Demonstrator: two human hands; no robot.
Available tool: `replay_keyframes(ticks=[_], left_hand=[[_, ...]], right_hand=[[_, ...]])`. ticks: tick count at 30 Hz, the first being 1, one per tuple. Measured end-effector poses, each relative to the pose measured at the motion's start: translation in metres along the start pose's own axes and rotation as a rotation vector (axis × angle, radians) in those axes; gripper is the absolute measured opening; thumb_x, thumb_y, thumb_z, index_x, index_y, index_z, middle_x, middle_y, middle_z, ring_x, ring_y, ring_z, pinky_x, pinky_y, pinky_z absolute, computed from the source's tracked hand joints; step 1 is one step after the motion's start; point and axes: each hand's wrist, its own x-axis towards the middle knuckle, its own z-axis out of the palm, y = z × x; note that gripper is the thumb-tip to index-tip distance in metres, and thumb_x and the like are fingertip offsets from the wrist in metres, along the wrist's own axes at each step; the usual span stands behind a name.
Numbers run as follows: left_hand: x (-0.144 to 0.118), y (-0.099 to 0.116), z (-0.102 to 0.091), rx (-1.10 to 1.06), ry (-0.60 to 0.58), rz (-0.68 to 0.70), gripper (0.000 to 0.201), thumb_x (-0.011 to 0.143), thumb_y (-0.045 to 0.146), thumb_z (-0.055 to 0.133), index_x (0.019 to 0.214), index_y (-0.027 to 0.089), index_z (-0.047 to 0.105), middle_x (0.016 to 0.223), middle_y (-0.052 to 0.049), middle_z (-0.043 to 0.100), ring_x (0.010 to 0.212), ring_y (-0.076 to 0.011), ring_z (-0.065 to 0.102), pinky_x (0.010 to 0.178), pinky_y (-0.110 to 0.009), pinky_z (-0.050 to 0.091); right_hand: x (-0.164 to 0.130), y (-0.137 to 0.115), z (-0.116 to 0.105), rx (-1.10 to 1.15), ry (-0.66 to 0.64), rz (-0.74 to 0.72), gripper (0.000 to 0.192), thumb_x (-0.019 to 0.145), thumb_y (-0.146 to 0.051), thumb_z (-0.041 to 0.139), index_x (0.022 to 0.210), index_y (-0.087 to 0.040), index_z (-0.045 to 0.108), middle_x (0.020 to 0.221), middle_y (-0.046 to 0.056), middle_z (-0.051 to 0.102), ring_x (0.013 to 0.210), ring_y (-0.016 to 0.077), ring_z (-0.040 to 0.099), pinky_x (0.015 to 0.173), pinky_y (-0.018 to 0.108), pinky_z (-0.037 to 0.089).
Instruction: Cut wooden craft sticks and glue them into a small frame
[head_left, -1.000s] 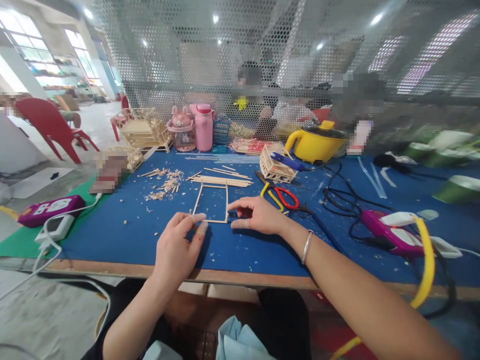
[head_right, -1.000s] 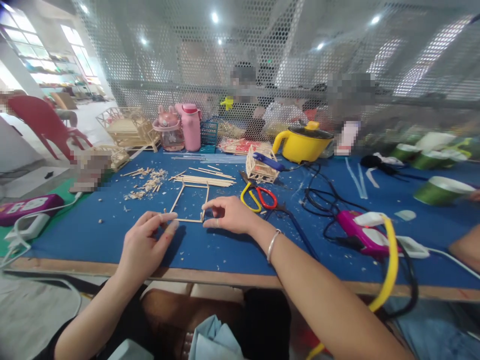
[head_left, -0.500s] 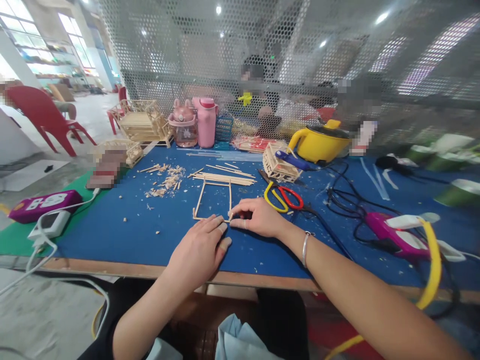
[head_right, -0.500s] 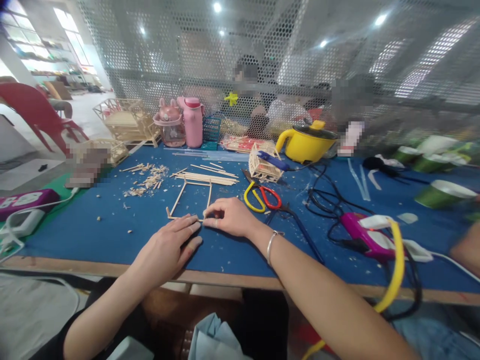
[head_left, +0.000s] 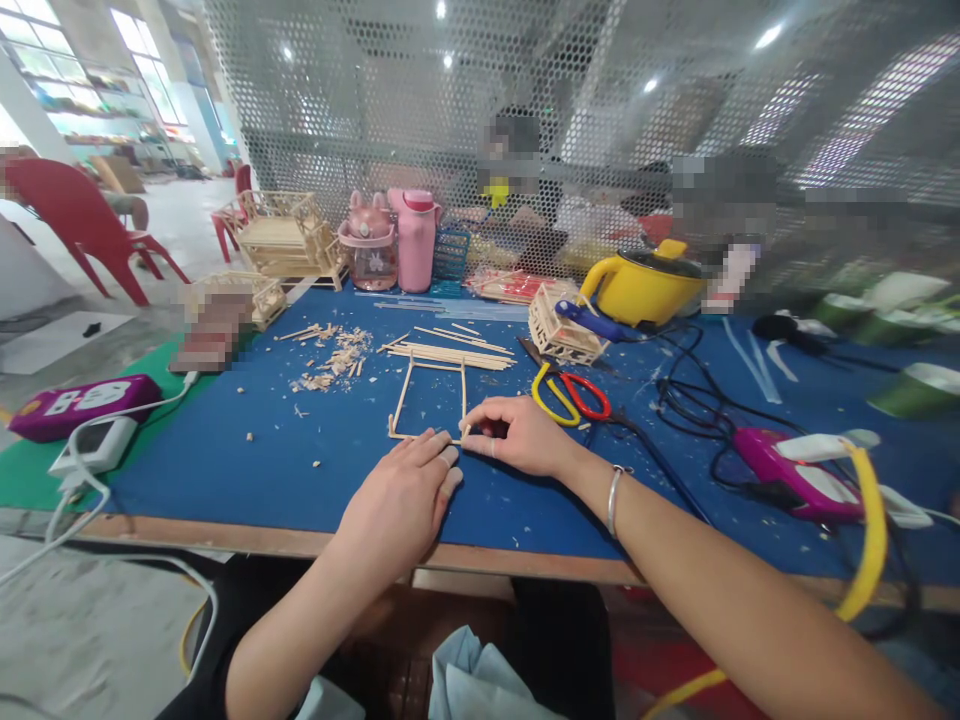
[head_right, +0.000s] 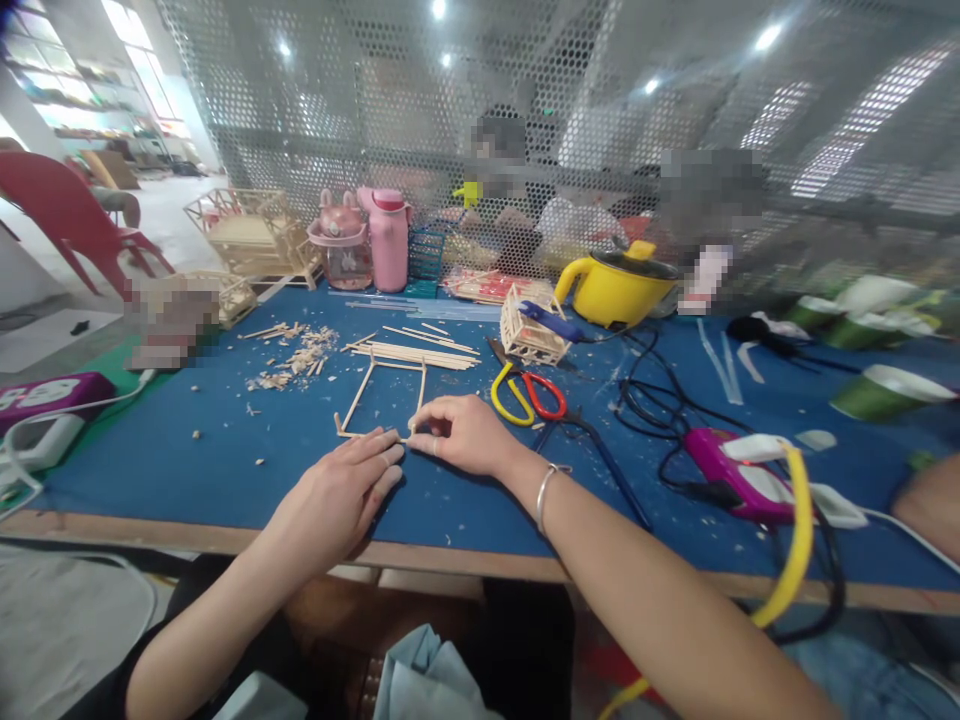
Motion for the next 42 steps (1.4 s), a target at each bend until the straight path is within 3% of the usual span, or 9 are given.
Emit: replay_keyframes(ticks=[7,25,29,32,35,36,38,42], left_hand=[[-0.001,0.000,0.000,0.013,0.014,-0.001,0.034,0.093,0.024,0.037,0.114,0.016,0.062,0.126,-0.009,0.060,0.121,-0.0229,0.052,0.103,-0.040,0.042],[0.000,0.000,0.001,-0.015,0.008,-0.013,0.034,0.092,0.023,0.037,0.114,0.015,0.062,0.126,-0.010,0.059,0.121,-0.0244,0.051,0.104,-0.043,0.040],[-0.001,0.000,0.001,-0.046,0.015,-0.010,0.033,0.092,0.023,0.039,0.113,0.015,0.063,0.126,-0.009,0.060,0.121,-0.0246,0.052,0.103,-0.043,0.041],[-0.007,-0.001,-0.005,-0.139,0.138,-0.010,0.030,0.091,0.024,0.042,0.112,0.018,0.063,0.122,-0.007,0.062,0.117,-0.0204,0.055,0.101,-0.035,0.043],[-0.015,-0.010,-0.016,-0.155,0.363,-0.214,0.030,0.089,0.029,0.047,0.115,0.020,0.060,0.111,-0.007,0.065,0.104,-0.0189,0.059,0.092,-0.032,0.048],[-0.016,-0.015,-0.019,-0.109,0.377,-0.306,0.033,0.088,0.032,0.049,0.116,0.019,0.059,0.107,-0.008,0.065,0.101,-0.0211,0.059,0.089,-0.034,0.049],[-0.015,-0.027,-0.026,0.002,0.248,-0.409,0.036,0.085,0.038,0.051,0.115,0.019,0.060,0.101,-0.009,0.063,0.096,-0.0260,0.058,0.085,-0.041,0.048],[0.000,-0.049,-0.033,0.033,-0.049,-0.376,0.028,0.085,0.040,0.050,0.096,0.021,0.067,0.092,-0.007,0.064,0.089,-0.0253,0.058,0.081,-0.038,0.046]], right_hand=[[0.000,0.000,0.000,-0.011,-0.023,-0.016,0.015,0.079,-0.032,0.063,0.078,-0.018,0.069,0.076,0.002,0.066,0.066,0.0118,0.057,0.062,0.023,0.042],[0.001,-0.004,0.003,-0.020,-0.013,-0.014,0.016,0.079,-0.030,0.062,0.071,-0.017,0.067,0.072,0.002,0.067,0.065,0.0124,0.059,0.063,0.024,0.043],[0.000,-0.002,-0.001,0.041,-0.017,0.021,0.020,0.073,-0.036,0.068,0.082,-0.018,0.066,0.068,-0.001,0.059,0.059,0.0099,0.051,0.059,0.023,0.040],[0.000,0.002,-0.009,0.188,0.049,0.069,0.044,0.066,-0.039,0.073,0.102,-0.019,0.056,0.069,-0.004,0.051,0.057,0.0086,0.045,0.055,0.022,0.039],[0.000,0.007,-0.015,0.231,0.160,0.074,0.030,0.078,-0.032,0.060,0.103,-0.018,0.053,0.071,-0.003,0.051,0.060,0.0100,0.047,0.058,0.023,0.041],[0.000,0.008,-0.016,0.183,0.169,0.058,0.023,0.081,-0.028,0.056,0.101,-0.017,0.056,0.074,-0.001,0.054,0.062,0.0108,0.049,0.060,0.024,0.042],[0.002,0.010,-0.015,0.037,0.117,-0.015,0.020,0.084,-0.021,0.050,0.099,-0.018,0.063,0.082,0.003,0.059,0.071,0.0128,0.053,0.067,0.026,0.043],[0.010,0.009,-0.012,-0.261,-0.068,-0.137,0.025,0.088,-0.019,0.049,0.104,-0.021,0.068,0.092,0.006,0.060,0.086,0.0164,0.054,0.078,0.030,0.042]])
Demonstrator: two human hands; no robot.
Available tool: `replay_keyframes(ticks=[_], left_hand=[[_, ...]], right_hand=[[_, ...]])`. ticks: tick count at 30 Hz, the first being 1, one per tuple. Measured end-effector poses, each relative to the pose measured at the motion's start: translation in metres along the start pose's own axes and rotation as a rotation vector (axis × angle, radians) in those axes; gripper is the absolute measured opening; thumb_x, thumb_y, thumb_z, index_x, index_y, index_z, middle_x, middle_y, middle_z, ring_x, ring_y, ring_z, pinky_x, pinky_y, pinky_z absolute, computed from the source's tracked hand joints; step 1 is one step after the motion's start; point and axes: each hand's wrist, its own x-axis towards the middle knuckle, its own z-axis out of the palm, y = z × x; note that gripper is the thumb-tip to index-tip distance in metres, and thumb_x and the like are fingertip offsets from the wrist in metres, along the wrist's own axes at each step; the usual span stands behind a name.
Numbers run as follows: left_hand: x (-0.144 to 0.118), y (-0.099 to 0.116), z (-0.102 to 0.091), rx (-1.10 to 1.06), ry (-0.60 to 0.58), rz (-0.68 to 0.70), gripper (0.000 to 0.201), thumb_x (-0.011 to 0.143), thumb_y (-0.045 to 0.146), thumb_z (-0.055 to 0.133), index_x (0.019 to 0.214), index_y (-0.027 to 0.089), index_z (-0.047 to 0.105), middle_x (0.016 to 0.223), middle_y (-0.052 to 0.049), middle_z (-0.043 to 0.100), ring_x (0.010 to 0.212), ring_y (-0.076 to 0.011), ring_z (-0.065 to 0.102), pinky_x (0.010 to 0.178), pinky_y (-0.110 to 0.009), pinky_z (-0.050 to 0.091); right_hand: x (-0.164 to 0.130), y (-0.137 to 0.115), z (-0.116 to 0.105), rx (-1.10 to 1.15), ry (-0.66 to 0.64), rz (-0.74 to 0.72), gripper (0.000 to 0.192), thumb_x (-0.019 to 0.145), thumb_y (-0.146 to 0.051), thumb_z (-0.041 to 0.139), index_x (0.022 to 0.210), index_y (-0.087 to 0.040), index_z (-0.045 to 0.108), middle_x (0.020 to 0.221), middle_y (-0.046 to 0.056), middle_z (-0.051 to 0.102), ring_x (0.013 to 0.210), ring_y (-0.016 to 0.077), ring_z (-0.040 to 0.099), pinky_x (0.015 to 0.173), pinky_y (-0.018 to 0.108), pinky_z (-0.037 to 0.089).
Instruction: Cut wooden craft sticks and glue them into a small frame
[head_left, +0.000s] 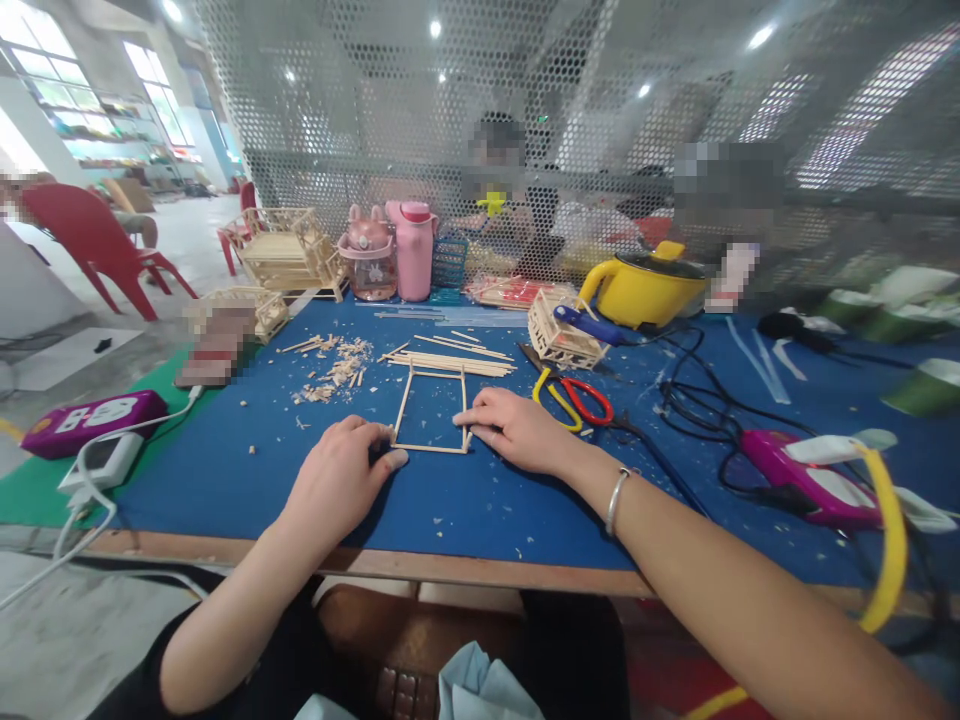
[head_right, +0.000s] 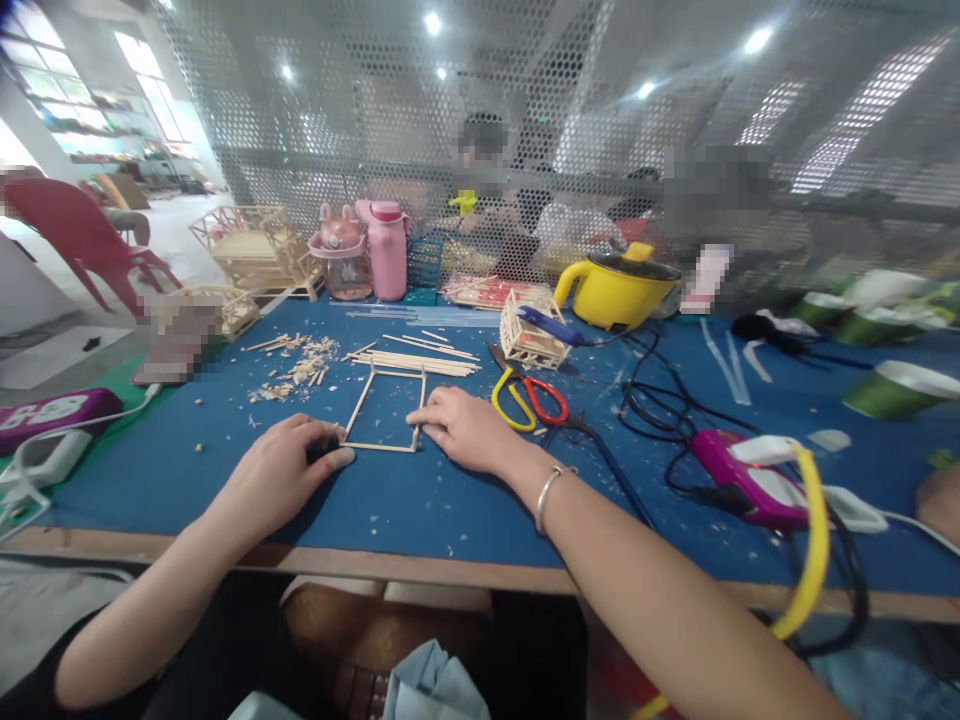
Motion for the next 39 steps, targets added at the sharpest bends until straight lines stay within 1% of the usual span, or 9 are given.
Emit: replay_keyframes(ticks=[3,6,12,15,19,23,28,33,39], left_hand=[[0.013,-0.004,-0.005,0.006,-0.101,0.000,0.026,0.086,0.038,0.049,0.090,0.022,0.069,0.091,-0.006,0.065,0.088,-0.0241,0.059,0.077,-0.035,0.045],[0.021,-0.006,-0.011,-0.007,-0.150,-0.006,0.024,0.085,0.035,0.049,0.087,0.023,0.069,0.092,-0.005,0.067,0.089,-0.0237,0.060,0.077,-0.033,0.044],[0.030,-0.021,-0.014,-0.062,-0.170,0.001,0.026,0.081,0.036,0.051,0.093,0.022,0.069,0.098,-0.005,0.070,0.091,-0.0233,0.062,0.080,-0.032,0.045],[0.037,-0.028,-0.012,-0.097,-0.182,0.008,0.027,0.080,0.031,0.051,0.097,0.021,0.069,0.100,-0.005,0.070,0.094,-0.0226,0.063,0.082,-0.031,0.046],[0.062,-0.026,-0.013,-0.052,-0.233,0.065,0.028,0.078,0.022,0.049,0.097,0.023,0.070,0.098,-0.003,0.071,0.091,-0.0213,0.064,0.080,-0.029,0.047],[0.098,-0.015,-0.022,0.112,-0.061,0.029,0.029,0.077,0.023,0.051,0.099,0.020,0.070,0.098,-0.007,0.071,0.091,-0.0247,0.064,0.079,-0.032,0.047],[0.118,-0.017,-0.028,-0.019,0.125,0.050,0.031,0.079,0.027,0.052,0.103,0.017,0.068,0.097,-0.007,0.071,0.085,-0.0225,0.063,0.079,-0.032,0.047],[0.112,-0.036,-0.013,-0.155,0.135,0.048,0.031,0.080,0.029,0.051,0.103,0.017,0.068,0.090,-0.005,0.071,0.076,-0.0187,0.061,0.074,-0.030,0.046],[0.109,-0.043,-0.001,-0.196,0.120,0.071,0.031,0.080,0.030,0.051,0.102,0.017,0.067,0.090,-0.005,0.070,0.076,-0.0185,0.060,0.074,-0.030,0.045]], right_hand=[[0.010,0.001,-0.005,-0.130,-0.077,-0.038,0.021,0.088,-0.021,0.052,0.094,-0.021,0.071,0.089,0.007,0.059,0.086,0.0170,0.052,0.076,0.029,0.040],[0.017,0.001,-0.012,-0.221,-0.121,-0.149,0.017,0.087,-0.023,0.055,0.086,-0.020,0.072,0.086,0.006,0.059,0.083,0.0167,0.049,0.075,0.029,0.036],[0.012,-0.019,-0.011,-0.287,-0.145,-0.246,0.020,0.090,-0.025,0.050,0.080,-0.019,0.066,0.084,0.005,0.060,0.082,0.0159,0.047,0.074,0.029,0.029],[0.004,-0.042,-0.004,-0.406,-0.158,-0.218,0.021,0.092,-0.020,0.046,0.079,-0.017,0.062,0.078,0.005,0.061,0.079,0.0173,0.047,0.070,0.031,0.026],[-0.001,-0.069,0.006,-0.508,-0.134,-0.031,0.018,0.089,-0.013,0.047,0.075,-0.016,0.060,0.076,0.006,0.063,0.074,0.0189,0.048,0.066,0.034,0.022],[0.010,-0.077,0.013,-0.503,-0.091,0.122,0.020,0.088,-0.011,0.046,0.075,-0.016,0.061,0.076,0.006,0.065,0.074,0.0200,0.052,0.068,0.035,0.022],[0.040,-0.084,0.019,-0.514,-0.085,0.177,0.020,0.085,-0.008,0.046,0.077,-0.014,0.064,0.078,0.009,0.067,0.079,0.0227,0.056,0.074,0.038,0.026],[0.046,-0.105,0.026,-0.496,-0.096,0.149,0.023,0.084,-0.006,0.044,0.075,-0.013,0.064,0.074,0.010,0.066,0.075,0.0235,0.058,0.077,0.042,0.030],[0.011,-0.112,0.024,-0.536,-0.138,0.163,0.021,0.082,-0.005,0.046,0.072,-0.013,0.062,0.069,0.008,0.064,0.074,0.0227,0.057,0.081,0.045,0.030]])
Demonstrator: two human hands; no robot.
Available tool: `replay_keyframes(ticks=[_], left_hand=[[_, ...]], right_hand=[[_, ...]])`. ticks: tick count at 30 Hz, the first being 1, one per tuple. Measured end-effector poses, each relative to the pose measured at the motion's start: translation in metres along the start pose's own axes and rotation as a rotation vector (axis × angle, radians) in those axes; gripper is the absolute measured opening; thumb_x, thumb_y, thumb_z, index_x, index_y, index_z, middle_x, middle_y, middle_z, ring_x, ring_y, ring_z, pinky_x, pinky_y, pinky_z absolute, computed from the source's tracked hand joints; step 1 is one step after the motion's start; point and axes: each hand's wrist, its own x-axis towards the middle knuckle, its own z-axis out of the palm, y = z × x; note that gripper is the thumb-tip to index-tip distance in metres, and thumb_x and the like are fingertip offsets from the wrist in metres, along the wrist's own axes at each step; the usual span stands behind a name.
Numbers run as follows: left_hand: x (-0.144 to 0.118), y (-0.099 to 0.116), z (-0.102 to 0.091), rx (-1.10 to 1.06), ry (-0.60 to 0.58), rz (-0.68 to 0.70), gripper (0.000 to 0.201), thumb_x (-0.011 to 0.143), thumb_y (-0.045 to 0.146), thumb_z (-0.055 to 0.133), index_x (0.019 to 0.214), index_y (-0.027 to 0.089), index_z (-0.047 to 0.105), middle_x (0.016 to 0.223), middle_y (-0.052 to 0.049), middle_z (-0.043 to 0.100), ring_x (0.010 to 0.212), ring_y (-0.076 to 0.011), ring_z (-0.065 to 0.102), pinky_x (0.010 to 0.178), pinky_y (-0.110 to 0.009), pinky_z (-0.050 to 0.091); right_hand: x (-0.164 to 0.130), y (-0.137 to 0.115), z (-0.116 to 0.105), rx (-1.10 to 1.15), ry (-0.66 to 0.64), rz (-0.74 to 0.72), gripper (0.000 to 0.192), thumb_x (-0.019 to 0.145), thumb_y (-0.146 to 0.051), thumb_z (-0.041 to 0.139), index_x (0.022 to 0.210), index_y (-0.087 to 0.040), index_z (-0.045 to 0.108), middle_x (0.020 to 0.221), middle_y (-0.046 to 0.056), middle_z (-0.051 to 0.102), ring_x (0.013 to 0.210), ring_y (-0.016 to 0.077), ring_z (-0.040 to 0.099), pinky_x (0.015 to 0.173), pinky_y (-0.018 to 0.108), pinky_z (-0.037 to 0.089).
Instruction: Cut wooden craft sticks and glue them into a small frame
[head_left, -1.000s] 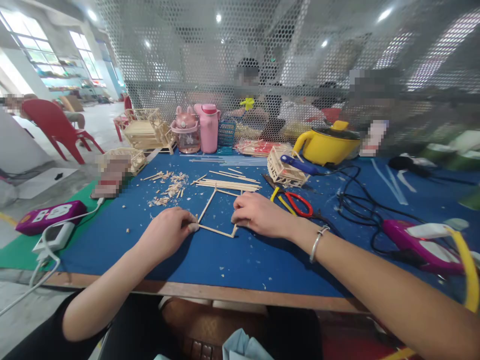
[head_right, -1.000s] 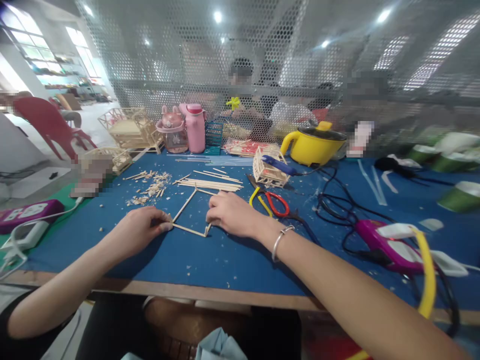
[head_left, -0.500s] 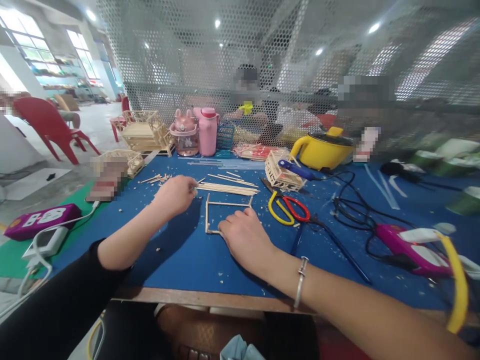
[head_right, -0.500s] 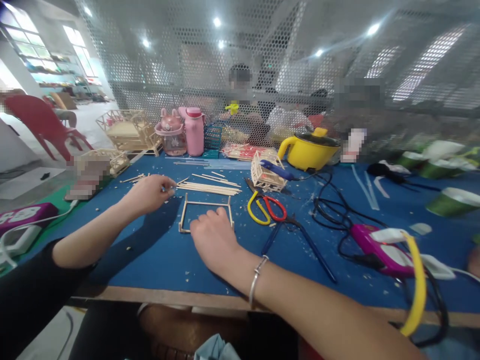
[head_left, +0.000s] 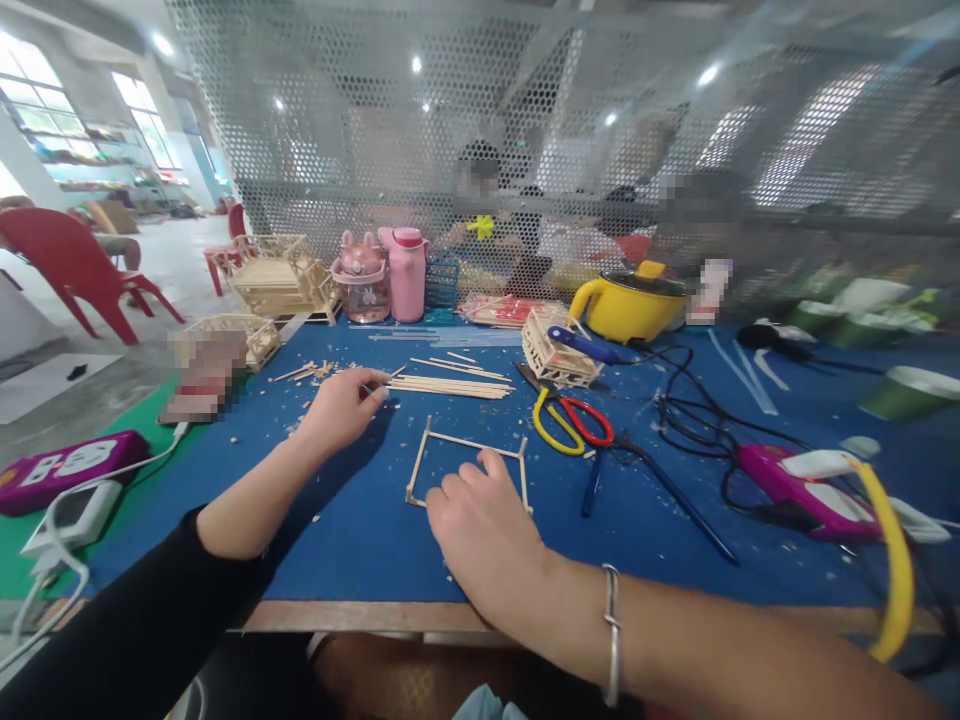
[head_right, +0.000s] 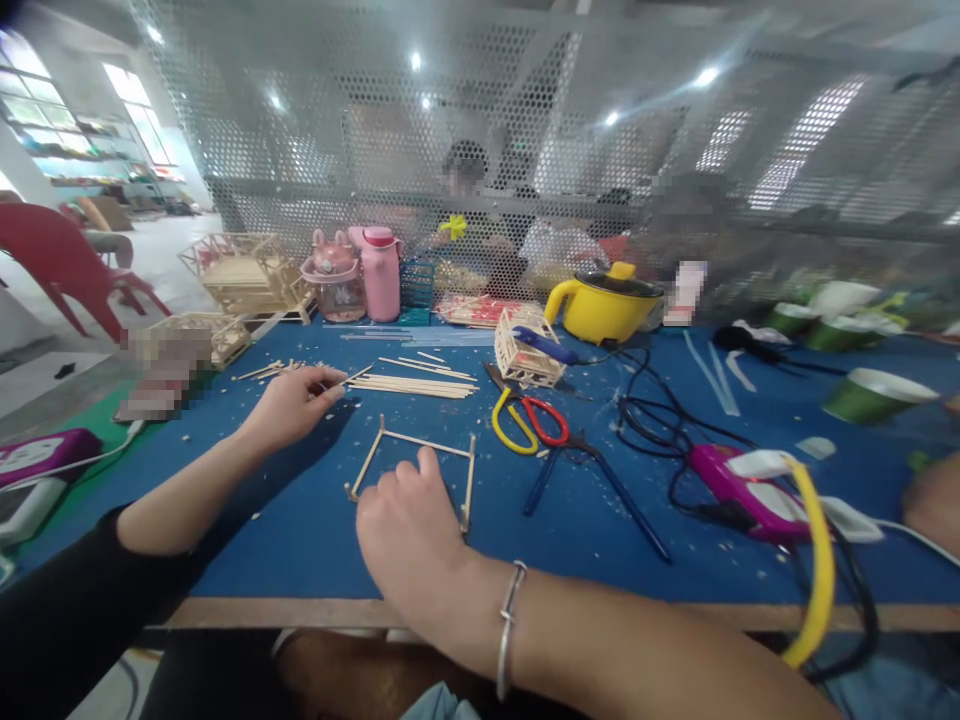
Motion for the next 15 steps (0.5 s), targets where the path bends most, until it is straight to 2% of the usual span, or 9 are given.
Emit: replay_keyframes(ticks=[3,6,8,10,11,13,15], left_hand=[[-0.001,0.006,0.004,-0.023,-0.026,0.029,0.031,0.080,0.030,0.050,0.102,0.017,0.067,0.092,-0.005,0.070,0.078,-0.0184,0.060,0.074,-0.030,0.045],[-0.002,0.012,0.007,-0.011,-0.061,0.058,0.032,0.080,0.031,0.049,0.101,0.016,0.067,0.094,-0.006,0.070,0.078,-0.0187,0.060,0.074,-0.030,0.046],[-0.005,0.014,0.005,0.019,-0.088,0.052,0.033,0.081,0.032,0.048,0.103,0.016,0.066,0.095,-0.007,0.069,0.078,-0.0189,0.061,0.075,-0.030,0.046],[-0.012,0.015,-0.003,0.045,-0.120,0.025,0.034,0.081,0.033,0.049,0.105,0.017,0.066,0.095,-0.007,0.070,0.080,-0.0197,0.061,0.077,-0.031,0.046],[-0.017,0.015,-0.008,0.043,-0.141,0.004,0.034,0.081,0.034,0.050,0.104,0.017,0.066,0.095,-0.007,0.070,0.082,-0.0203,0.062,0.078,-0.032,0.046],[-0.030,0.014,-0.019,-0.021,-0.201,-0.032,0.030,0.080,0.037,0.052,0.099,0.020,0.068,0.094,-0.005,0.071,0.085,-0.0211,0.062,0.079,-0.032,0.047],[-0.045,0.013,-0.026,-0.154,-0.288,-0.069,0.028,0.079,0.041,0.056,0.094,0.023,0.070,0.096,-0.003,0.071,0.087,-0.0208,0.063,0.079,-0.031,0.048]], right_hand=[[-0.003,0.009,0.008,-0.018,0.057,-0.019,0.020,0.084,-0.006,0.047,0.072,-0.015,0.061,0.070,0.007,0.063,0.075,0.0216,0.055,0.080,0.044,0.030],[0.007,0.020,0.010,0.004,0.072,-0.047,0.019,0.087,-0.010,0.047,0.074,-0.015,0.061,0.073,0.006,0.064,0.075,0.0200,0.055,0.077,0.039,0.033],[0.012,0.028,0.001,0.054,0.057,-0.093,0.018,0.088,-0.017,0.049,0.076,-0.016,0.062,0.075,0.006,0.066,0.076,0.0194,0.057,0.073,0.035,0.035],[0.010,0.041,-0.016,0.163,0.097,-0.116,0.019,0.090,-0.025,0.048,0.085,-0.017,0.065,0.082,0.006,0.068,0.081,0.0192,0.059,0.073,0.032,0.038],[0.008,0.049,-0.025,0.239,0.154,-0.094,0.021,0.090,-0.027,0.047,0.091,-0.018,0.066,0.088,0.006,0.069,0.084,0.0187,0.060,0.075,0.031,0.040],[-0.001,0.070,-0.036,0.379,0.331,0.071,0.025,0.090,-0.027,0.045,0.105,-0.020,0.064,0.100,0.006,0.069,0.089,0.0179,0.061,0.078,0.030,0.043],[-0.010,0.093,-0.034,0.430,0.412,0.189,0.024,0.087,-0.027,0.048,0.103,-0.020,0.065,0.090,0.005,0.069,0.075,0.0171,0.061,0.070,0.029,0.045]])
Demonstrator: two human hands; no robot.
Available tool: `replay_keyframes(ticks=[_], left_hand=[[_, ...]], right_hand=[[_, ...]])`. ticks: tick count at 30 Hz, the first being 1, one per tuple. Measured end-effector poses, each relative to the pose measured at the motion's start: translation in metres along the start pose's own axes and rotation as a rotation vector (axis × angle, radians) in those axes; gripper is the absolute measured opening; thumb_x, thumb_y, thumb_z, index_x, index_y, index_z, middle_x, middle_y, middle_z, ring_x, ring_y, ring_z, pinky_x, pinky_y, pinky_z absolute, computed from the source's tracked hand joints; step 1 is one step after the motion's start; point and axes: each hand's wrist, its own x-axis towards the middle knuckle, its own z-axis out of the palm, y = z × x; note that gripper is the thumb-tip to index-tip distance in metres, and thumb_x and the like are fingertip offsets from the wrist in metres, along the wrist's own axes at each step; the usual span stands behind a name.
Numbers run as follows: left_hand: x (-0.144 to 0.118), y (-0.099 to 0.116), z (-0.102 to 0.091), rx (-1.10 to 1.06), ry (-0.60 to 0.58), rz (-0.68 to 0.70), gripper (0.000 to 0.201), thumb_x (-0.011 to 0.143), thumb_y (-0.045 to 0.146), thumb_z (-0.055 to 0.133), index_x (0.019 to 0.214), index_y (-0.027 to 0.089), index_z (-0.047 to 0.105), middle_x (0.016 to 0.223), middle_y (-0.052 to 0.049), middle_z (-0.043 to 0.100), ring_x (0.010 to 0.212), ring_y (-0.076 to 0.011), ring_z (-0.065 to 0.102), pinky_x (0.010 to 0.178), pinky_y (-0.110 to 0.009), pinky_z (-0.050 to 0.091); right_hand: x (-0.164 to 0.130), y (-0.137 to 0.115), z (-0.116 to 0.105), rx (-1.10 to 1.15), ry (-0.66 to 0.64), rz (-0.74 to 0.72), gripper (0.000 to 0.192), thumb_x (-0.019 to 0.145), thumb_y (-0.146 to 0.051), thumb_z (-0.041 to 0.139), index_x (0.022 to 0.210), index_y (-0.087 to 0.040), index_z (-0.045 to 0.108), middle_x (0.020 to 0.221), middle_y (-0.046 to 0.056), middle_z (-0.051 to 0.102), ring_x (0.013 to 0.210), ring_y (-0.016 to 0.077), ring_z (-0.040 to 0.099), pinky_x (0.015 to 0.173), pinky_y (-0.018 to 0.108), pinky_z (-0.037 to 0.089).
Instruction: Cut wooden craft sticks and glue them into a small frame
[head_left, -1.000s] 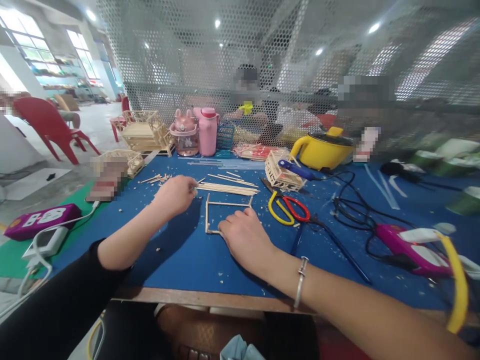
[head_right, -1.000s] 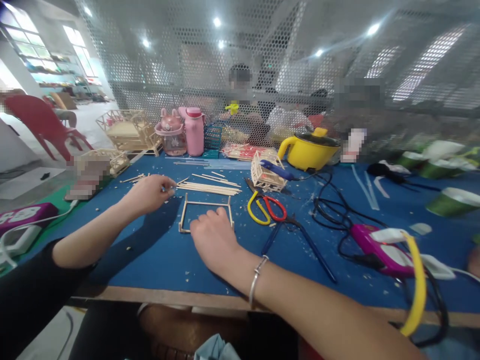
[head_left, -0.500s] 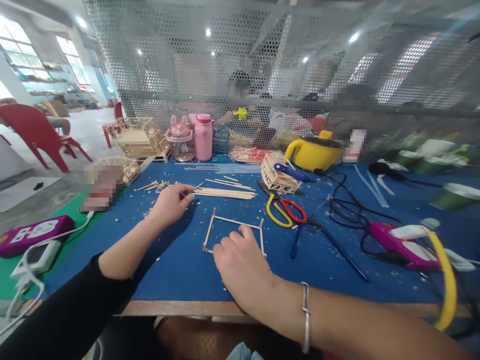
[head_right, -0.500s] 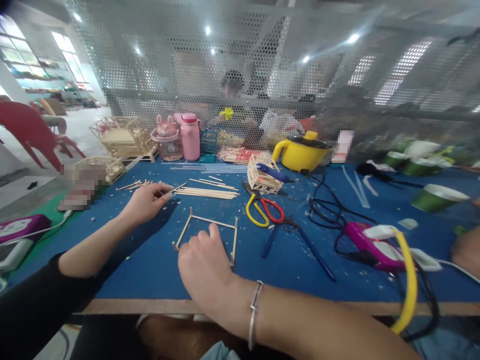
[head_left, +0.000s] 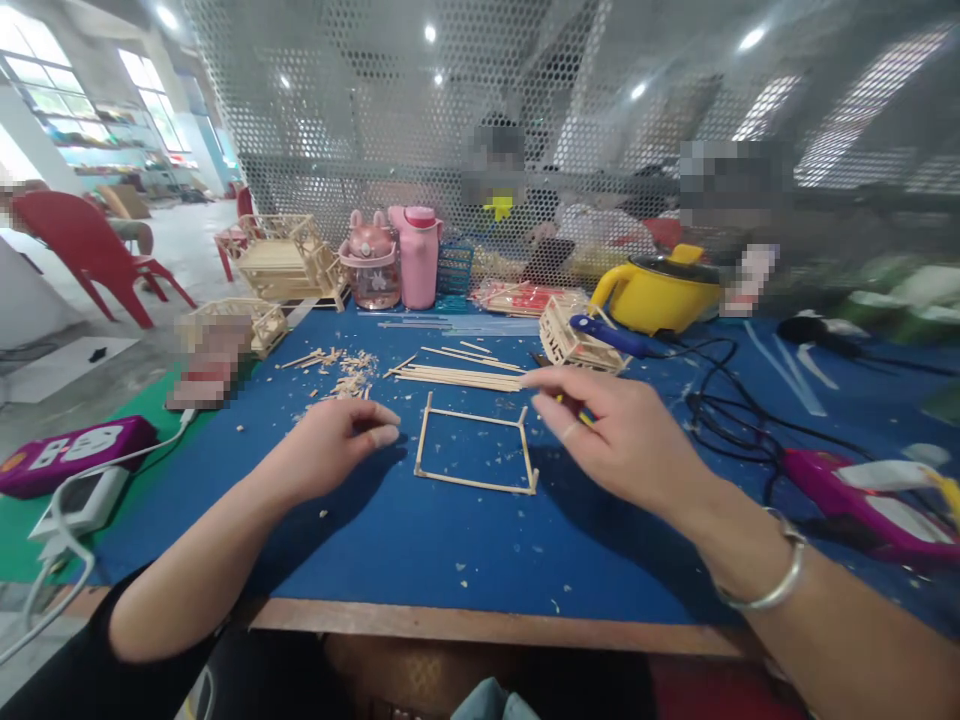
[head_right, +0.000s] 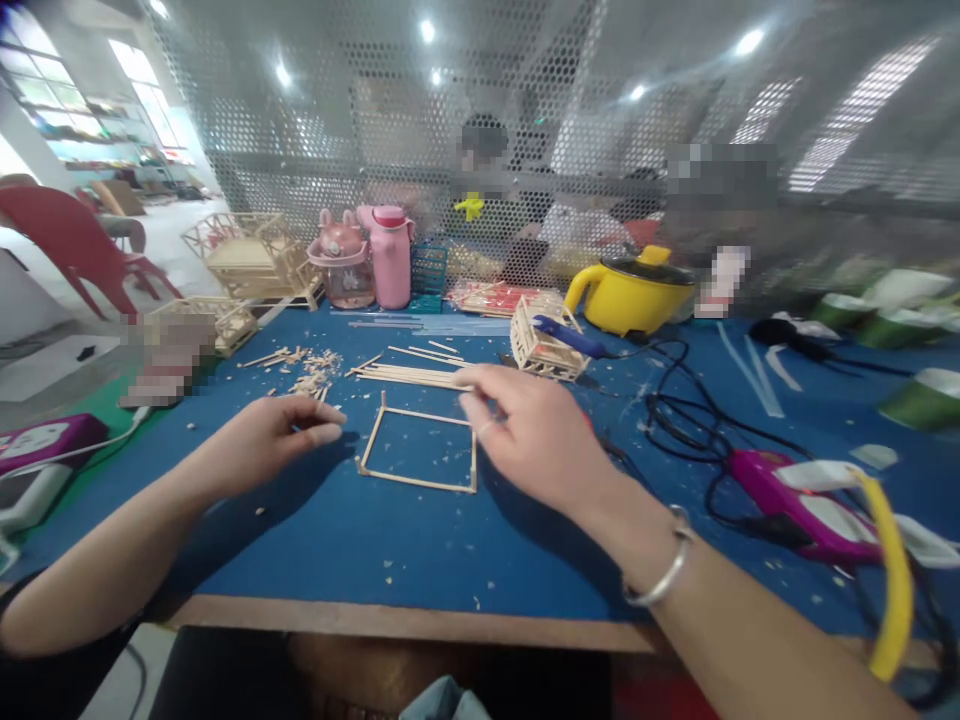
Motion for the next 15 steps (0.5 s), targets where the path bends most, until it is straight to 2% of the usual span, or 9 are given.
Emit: replay_keyframes(ticks=[1,3,6,9,15], left_hand=[[-0.007,-0.001,0.000,-0.054,-0.055,-0.005,0.028,0.077,0.042,0.058,0.094,0.023,0.070,0.095,-0.003,0.071,0.086,-0.0205,0.064,0.078,-0.031,0.049],[-0.016,-0.001,0.004,-0.103,-0.127,0.008,0.031,0.073,0.043,0.064,0.097,0.024,0.069,0.094,-0.003,0.071,0.085,-0.0200,0.064,0.077,-0.030,0.049],[-0.021,0.003,0.013,-0.084,-0.112,0.042,0.033,0.071,0.044,0.068,0.098,0.025,0.069,0.094,-0.002,0.070,0.086,-0.0192,0.063,0.077,-0.029,0.048],[-0.023,0.010,0.020,-0.068,-0.072,0.057,0.025,0.073,0.044,0.066,0.090,0.025,0.070,0.093,0.000,0.070,0.087,-0.0182,0.063,0.078,-0.028,0.047],[-0.024,0.013,0.028,-0.032,-0.032,0.089,0.018,0.078,0.040,0.062,0.082,0.025,0.071,0.087,0.000,0.070,0.083,-0.0163,0.063,0.076,-0.026,0.047]], right_hand=[[-0.003,0.012,0.000,0.022,0.027,0.051,0.023,0.086,-0.028,0.048,0.101,-0.020,0.065,0.083,0.004,0.069,0.068,0.0162,0.060,0.064,0.028,0.044],[-0.009,0.036,0.007,0.096,0.093,0.135,0.022,0.085,-0.027,0.049,0.098,-0.020,0.065,0.080,0.004,0.067,0.066,0.0159,0.059,0.062,0.028,0.044],[-0.017,0.057,0.022,0.167,0.147,0.219,0.021,0.084,-0.026,0.050,0.097,-0.019,0.064,0.082,0.004,0.067,0.070,0.0162,0.060,0.066,0.028,0.045],[-0.018,0.060,0.028,0.183,0.102,0.241,0.021,0.082,-0.026,0.051,0.095,-0.018,0.065,0.077,0.003,0.066,0.065,0.0149,0.058,0.062,0.027,0.044],[-0.018,0.049,0.019,0.296,-0.118,0.127,0.016,0.077,-0.025,0.054,0.084,-0.016,0.065,0.070,0.002,0.064,0.058,0.0121,0.053,0.056,0.023,0.042]])
